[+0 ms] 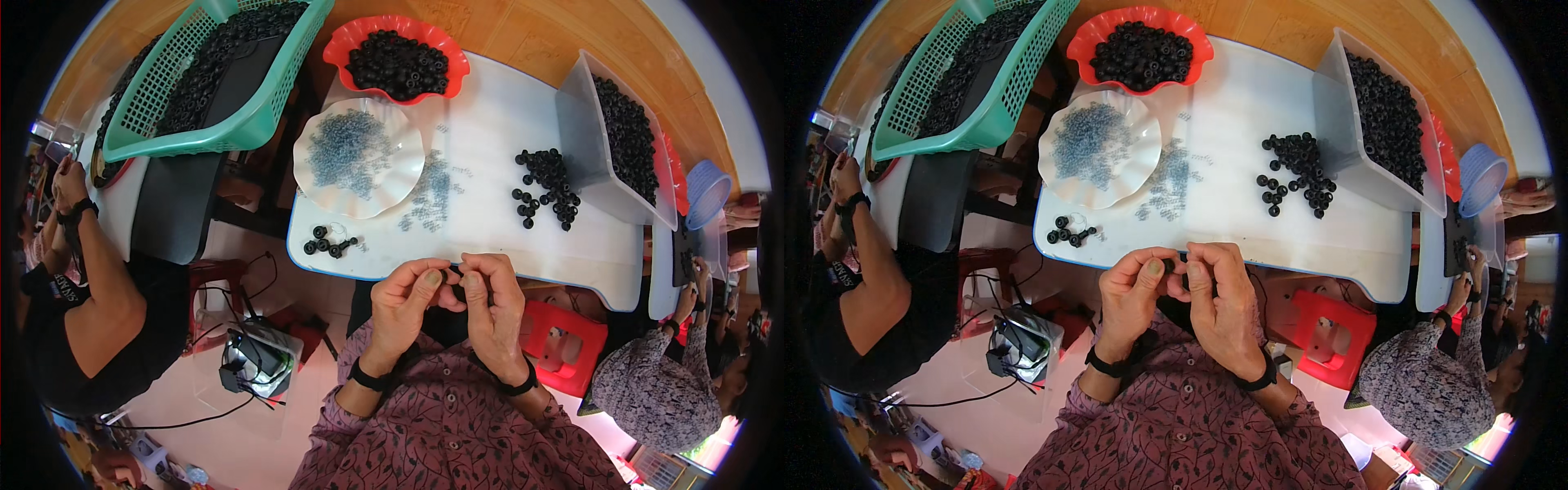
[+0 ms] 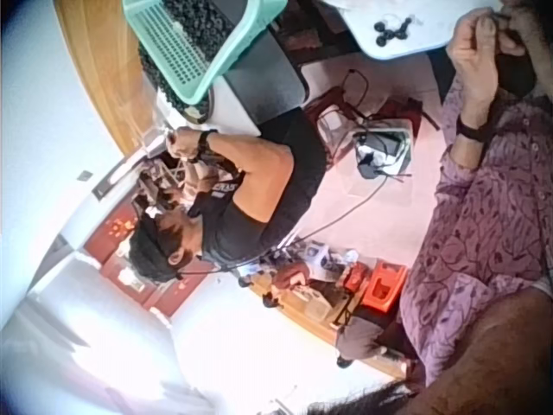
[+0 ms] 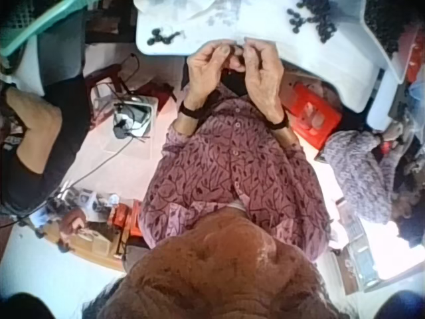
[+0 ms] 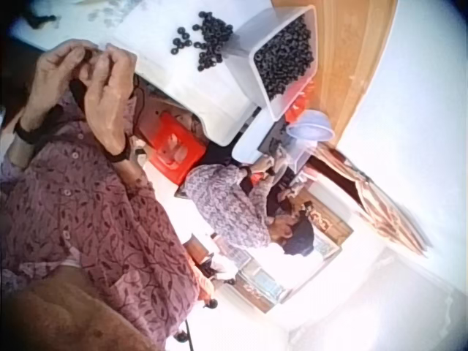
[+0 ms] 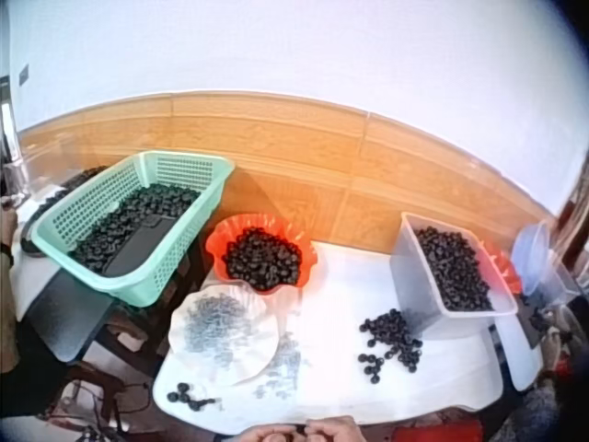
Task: Inspecting and sorting small black manufactured rubber or plastic parts on a table into various containers.
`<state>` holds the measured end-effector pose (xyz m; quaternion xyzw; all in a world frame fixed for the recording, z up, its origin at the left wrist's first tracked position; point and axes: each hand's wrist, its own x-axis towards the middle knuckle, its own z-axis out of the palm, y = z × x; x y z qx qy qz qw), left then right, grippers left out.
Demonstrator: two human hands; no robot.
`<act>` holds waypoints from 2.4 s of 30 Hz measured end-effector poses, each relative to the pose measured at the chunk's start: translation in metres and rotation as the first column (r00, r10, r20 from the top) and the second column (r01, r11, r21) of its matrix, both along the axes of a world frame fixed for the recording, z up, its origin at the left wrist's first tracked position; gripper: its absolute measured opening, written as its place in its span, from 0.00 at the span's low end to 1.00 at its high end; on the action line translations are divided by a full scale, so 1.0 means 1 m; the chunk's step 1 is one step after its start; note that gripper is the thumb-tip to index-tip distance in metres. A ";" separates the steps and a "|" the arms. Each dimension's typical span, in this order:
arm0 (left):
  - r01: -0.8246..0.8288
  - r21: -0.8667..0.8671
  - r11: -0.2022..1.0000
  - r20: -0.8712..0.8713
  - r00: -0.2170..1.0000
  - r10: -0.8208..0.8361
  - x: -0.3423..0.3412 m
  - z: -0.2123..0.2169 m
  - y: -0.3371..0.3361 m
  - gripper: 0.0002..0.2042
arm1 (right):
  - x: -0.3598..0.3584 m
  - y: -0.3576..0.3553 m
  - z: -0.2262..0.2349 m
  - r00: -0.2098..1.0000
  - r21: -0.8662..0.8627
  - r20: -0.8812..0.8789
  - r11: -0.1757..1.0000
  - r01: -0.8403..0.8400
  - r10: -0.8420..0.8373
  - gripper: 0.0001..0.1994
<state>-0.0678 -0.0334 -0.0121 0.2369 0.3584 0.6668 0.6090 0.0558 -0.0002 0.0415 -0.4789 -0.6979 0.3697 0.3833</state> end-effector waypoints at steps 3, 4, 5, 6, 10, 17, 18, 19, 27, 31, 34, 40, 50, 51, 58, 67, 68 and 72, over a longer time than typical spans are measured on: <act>0.018 0.043 0.999 0.172 0.985 -0.025 -0.004 -0.001 0.001 0.14 | 0.002 0.003 -0.016 0.997 0.039 -0.055 0.998 -0.045 0.047 0.09; 0.025 0.074 0.997 0.242 0.969 -0.042 -0.005 -0.002 0.001 0.14 | 0.002 0.002 -0.015 0.997 0.036 -0.057 0.998 -0.046 0.048 0.09; 0.024 0.071 0.997 0.241 0.970 -0.040 -0.005 -0.003 0.000 0.14 | 0.000 -0.001 -0.010 0.989 -0.112 -0.142 0.992 -0.058 0.042 0.10; 0.020 0.070 0.997 0.250 0.968 -0.037 -0.005 -0.002 0.001 0.14 | -0.002 -0.003 -0.006 0.975 -0.255 -0.223 0.964 -0.078 0.020 0.12; -0.002 0.047 0.999 0.208 0.978 -0.008 0.000 -0.009 0.000 0.14 | -0.007 -0.005 -0.014 0.986 -0.180 -0.130 0.975 -0.127 0.104 0.23; 0.008 0.082 0.997 0.202 0.979 -0.024 0.000 -0.008 -0.003 0.12 | -0.020 -0.008 -0.005 0.994 -0.195 -0.055 0.976 -0.101 0.092 0.27; 0.009 0.081 0.997 0.202 0.979 -0.025 0.001 -0.006 -0.003 0.12 | -0.021 -0.007 -0.005 0.994 -0.195 -0.055 0.976 -0.100 0.091 0.27; -0.020 0.091 0.996 0.204 0.979 0.001 0.002 -0.004 -0.002 0.14 | -0.021 -0.007 -0.006 0.994 -0.205 -0.070 0.974 -0.096 0.083 0.27; -0.056 0.089 0.995 0.212 0.977 0.036 0.005 -0.009 -0.002 0.17 | -0.028 -0.008 -0.020 0.969 -0.164 -0.247 0.985 -0.051 0.009 0.25; -0.070 0.078 0.994 0.170 0.984 0.056 0.007 -0.005 -0.003 0.15 | -0.028 -0.005 -0.013 0.985 -0.215 -0.170 0.975 -0.047 0.010 0.24; -0.089 0.066 0.994 0.120 0.990 0.080 0.009 0.001 -0.003 0.13 | -0.026 -0.005 -0.020 0.979 -0.239 -0.203 0.971 -0.026 -0.023 0.24; -0.128 0.030 0.991 0.068 0.990 0.126 0.012 0.000 -0.001 0.12 | -0.028 -0.005 -0.025 0.968 -0.213 -0.250 0.977 -0.021 -0.034 0.26; -0.008 0.137 0.991 0.245 0.969 -0.026 0.000 0.002 0.003 0.18 | -0.023 -0.012 -0.009 0.981 -0.184 -0.192 0.981 -0.068 0.032 0.36; -0.012 0.143 0.990 0.245 0.969 -0.024 -0.001 0.004 0.003 0.18 | -0.024 -0.012 -0.007 0.981 -0.177 -0.192 0.982 -0.072 0.038 0.36; -0.039 0.080 0.996 0.294 0.956 0.014 0.000 -0.001 0.003 0.19 | -0.012 0.002 0.001 0.979 0.020 -0.136 0.988 -0.153 0.155 0.22; -0.109 0.048 0.993 0.178 0.979 0.098 -0.002 -0.005 0.005 0.23 | -0.010 0.002 -0.003 0.950 -0.204 -0.291 0.962 -0.180 0.116 0.10; -0.109 0.031 0.994 0.189 0.977 0.101 -0.002 -0.001 0.004 0.22 | -0.010 0.003 -0.006 0.933 -0.219 -0.343 0.956 -0.192 0.109 0.10; -0.110 0.007 0.994 0.153 0.982 0.108 -0.001 0.001 0.004 0.17 | -0.011 0.002 -0.002 0.931 -0.199 -0.350 0.962 -0.185 0.107 0.09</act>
